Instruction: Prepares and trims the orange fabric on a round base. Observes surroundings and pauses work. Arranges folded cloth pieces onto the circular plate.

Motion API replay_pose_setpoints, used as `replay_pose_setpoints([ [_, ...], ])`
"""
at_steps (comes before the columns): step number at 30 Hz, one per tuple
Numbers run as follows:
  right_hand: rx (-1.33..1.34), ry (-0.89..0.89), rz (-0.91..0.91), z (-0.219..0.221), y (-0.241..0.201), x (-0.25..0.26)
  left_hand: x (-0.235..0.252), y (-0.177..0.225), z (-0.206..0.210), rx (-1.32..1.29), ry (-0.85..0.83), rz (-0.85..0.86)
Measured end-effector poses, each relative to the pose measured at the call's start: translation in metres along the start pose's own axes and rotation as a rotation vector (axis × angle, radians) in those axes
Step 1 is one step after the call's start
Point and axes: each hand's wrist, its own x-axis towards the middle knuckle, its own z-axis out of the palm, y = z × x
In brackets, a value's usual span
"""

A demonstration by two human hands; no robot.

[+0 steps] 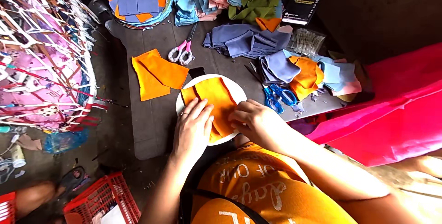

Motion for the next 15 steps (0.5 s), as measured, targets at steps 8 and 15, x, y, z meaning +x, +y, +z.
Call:
replay_pose_setpoints([
  [8, 0.002, 0.063, -0.146, 0.010, 0.020, -0.021, -0.006, -0.009, 0.005, -0.046, -0.023, 0.026],
  [15, -0.110, 0.089, -0.260, 0.016, 0.025, -0.019, -0.006, -0.011, 0.004, -0.081, 0.006, 0.014],
])
